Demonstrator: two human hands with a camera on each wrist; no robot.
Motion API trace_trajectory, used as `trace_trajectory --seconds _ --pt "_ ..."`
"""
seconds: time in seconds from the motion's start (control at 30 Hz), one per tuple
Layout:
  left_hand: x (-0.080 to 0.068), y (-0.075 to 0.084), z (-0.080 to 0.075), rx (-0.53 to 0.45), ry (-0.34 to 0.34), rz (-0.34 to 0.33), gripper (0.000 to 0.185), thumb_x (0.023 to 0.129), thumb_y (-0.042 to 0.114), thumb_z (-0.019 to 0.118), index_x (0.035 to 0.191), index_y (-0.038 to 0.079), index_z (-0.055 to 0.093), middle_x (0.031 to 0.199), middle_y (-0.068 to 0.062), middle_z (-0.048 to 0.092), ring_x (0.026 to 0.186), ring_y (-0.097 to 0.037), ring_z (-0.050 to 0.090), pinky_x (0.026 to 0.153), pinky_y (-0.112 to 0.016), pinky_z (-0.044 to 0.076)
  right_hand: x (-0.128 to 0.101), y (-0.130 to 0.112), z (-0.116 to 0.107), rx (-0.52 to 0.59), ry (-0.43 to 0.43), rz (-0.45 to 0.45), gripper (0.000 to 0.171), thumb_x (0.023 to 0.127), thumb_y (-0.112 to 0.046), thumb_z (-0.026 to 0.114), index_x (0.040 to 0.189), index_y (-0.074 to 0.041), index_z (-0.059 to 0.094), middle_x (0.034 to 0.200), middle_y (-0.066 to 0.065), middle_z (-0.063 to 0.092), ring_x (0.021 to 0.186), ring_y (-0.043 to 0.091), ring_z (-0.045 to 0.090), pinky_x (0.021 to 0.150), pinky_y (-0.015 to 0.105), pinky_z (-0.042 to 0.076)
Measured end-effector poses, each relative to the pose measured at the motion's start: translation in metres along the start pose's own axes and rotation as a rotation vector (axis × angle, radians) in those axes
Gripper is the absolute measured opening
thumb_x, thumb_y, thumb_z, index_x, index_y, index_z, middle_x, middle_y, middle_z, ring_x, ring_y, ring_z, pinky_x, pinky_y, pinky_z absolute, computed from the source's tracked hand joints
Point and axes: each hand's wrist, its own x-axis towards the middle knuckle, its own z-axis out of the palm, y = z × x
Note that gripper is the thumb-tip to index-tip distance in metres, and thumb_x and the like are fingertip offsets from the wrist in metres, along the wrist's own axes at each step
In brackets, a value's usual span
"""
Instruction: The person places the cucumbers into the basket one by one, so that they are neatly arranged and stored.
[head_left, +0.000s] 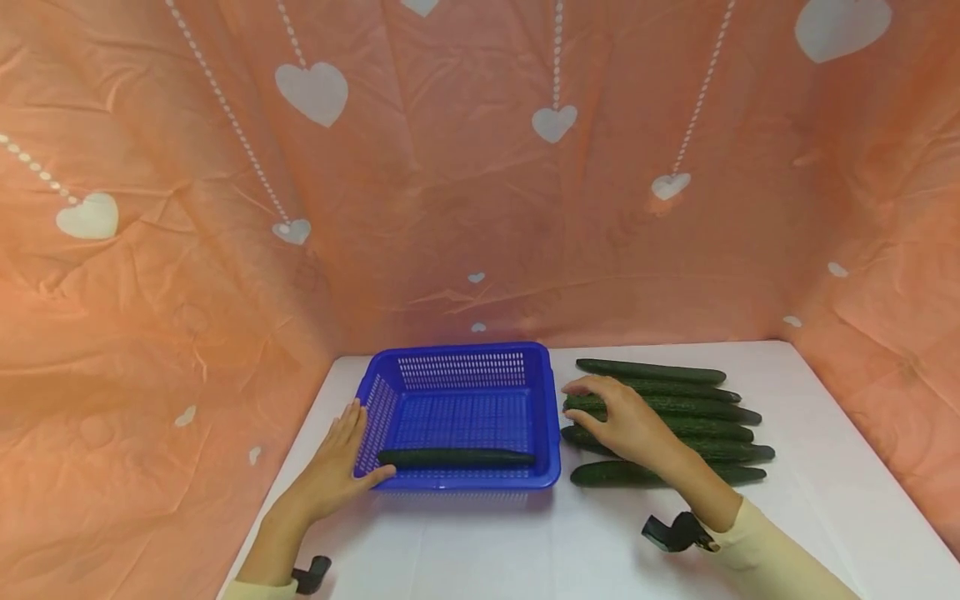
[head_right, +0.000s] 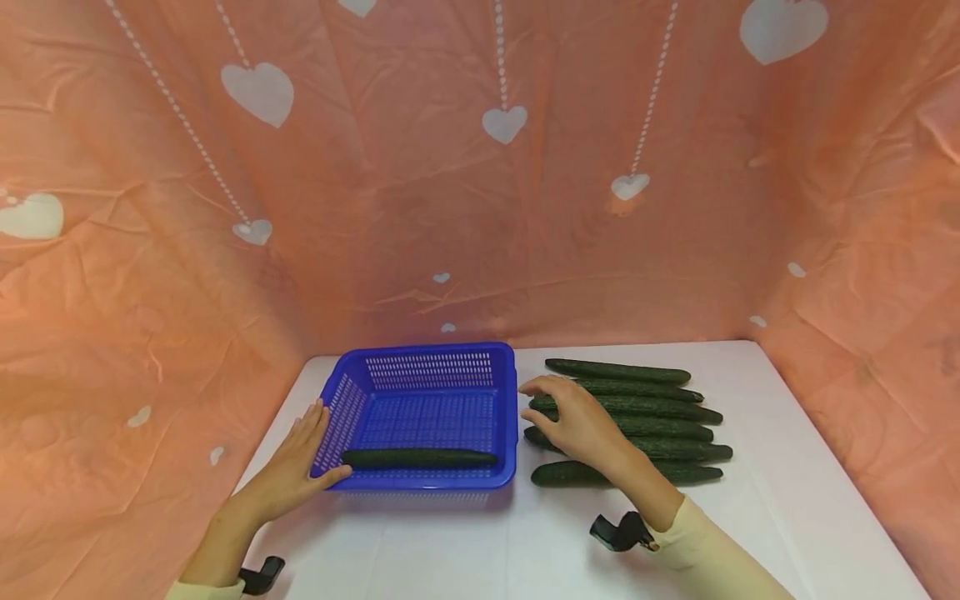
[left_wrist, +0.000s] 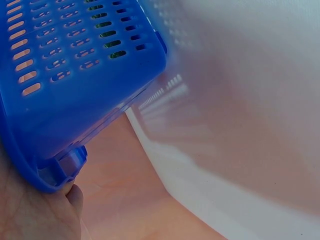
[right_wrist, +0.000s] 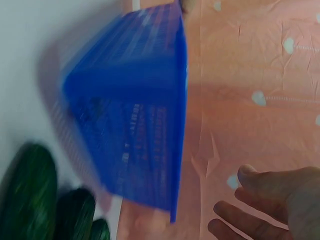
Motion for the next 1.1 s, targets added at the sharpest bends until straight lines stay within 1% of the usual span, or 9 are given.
trace_trajectory --seconds 0.1,0.23,0.37,0.5,0.6,0.73,0.93,1.1 --pt "0.0 0.0 0.001 0.007 -0.01 -0.011 0.116 0.098 0.063 0.069 0.168 -0.009 0.011 0.178 -0.026 -0.001 0.165 -0.044 -0.001 0.133 -0.062 0.007 -0.013 0.012 -0.011 -0.023 0.001 0.009 0.032 0.096 -0.014 0.082 0.127 -0.006 0.075 0.127 0.009 0.075 0.124 0.036 0.068 0.105 0.06 0.055" --pt "0.0 0.002 0.0 0.01 -0.014 -0.017 0.115 0.098 0.063 0.068 0.168 -0.008 0.011 0.178 -0.025 -0.002 0.165 -0.043 -0.002 0.132 -0.063 0.007 -0.033 0.027 -0.026 -0.063 -0.009 0.037 0.034 0.096 -0.015 0.083 0.127 -0.007 0.074 0.128 0.009 0.074 0.124 0.037 0.067 0.105 0.062 0.054" --pt "-0.001 0.004 -0.005 0.015 -0.002 0.001 0.113 0.099 0.061 0.068 0.167 -0.01 0.012 0.178 -0.027 -0.001 0.165 -0.045 0.0 0.133 -0.061 0.007 -0.053 0.042 -0.038 -0.09 -0.015 0.053 0.034 0.095 -0.015 0.084 0.127 -0.007 0.074 0.124 0.006 0.074 0.116 0.035 0.07 0.098 0.06 0.058" --pt "0.0 0.003 -0.005 0.015 -0.003 -0.001 0.113 0.099 0.061 0.068 0.168 -0.009 0.011 0.178 -0.026 -0.001 0.165 -0.045 0.0 0.132 -0.063 0.007 -0.074 0.055 -0.047 -0.109 -0.015 0.065 0.035 0.094 -0.018 0.085 0.126 -0.009 0.074 0.122 0.002 0.074 0.111 0.033 0.072 0.092 0.056 0.06" --pt "0.001 0.002 -0.005 0.013 -0.01 -0.01 0.114 0.099 0.062 0.068 0.168 -0.008 0.011 0.178 -0.026 -0.002 0.165 -0.045 -0.001 0.131 -0.066 0.009 -0.089 0.065 -0.051 -0.132 -0.018 0.076 0.035 0.093 -0.019 0.086 0.125 -0.011 0.075 0.119 -0.001 0.074 0.108 0.03 0.071 0.089 0.052 0.061" --pt "0.0 0.002 -0.005 0.005 -0.005 -0.009 0.114 0.099 0.06 0.069 0.168 -0.009 0.012 0.178 -0.027 -0.001 0.165 -0.045 0.0 0.131 -0.065 0.009 -0.106 0.079 -0.052 -0.18 -0.015 0.074 0.035 0.09 -0.02 0.089 0.121 -0.014 0.075 0.114 -0.005 0.072 0.102 0.023 0.068 0.084 0.045 0.06" --pt "-0.002 0.002 -0.004 0.004 -0.011 -0.011 0.114 0.099 0.061 0.068 0.167 -0.01 0.012 0.178 -0.027 -0.001 0.165 -0.045 0.0 0.131 -0.065 0.009 -0.127 0.101 -0.051 -0.25 0.035 0.036 0.035 0.08 -0.015 0.094 0.111 -0.014 0.077 0.107 -0.008 0.07 0.095 0.014 0.063 0.08 0.039 0.056" --pt "-0.002 0.005 -0.004 0.007 -0.018 -0.023 0.114 0.099 0.062 0.068 0.168 -0.009 0.012 0.178 -0.026 -0.001 0.164 -0.046 -0.001 0.13 -0.067 0.009 -0.14 0.115 -0.051 -0.287 0.06 0.029 0.037 0.074 -0.011 0.097 0.105 -0.015 0.077 0.103 -0.009 0.067 0.091 0.01 0.06 0.077 0.036 0.054"
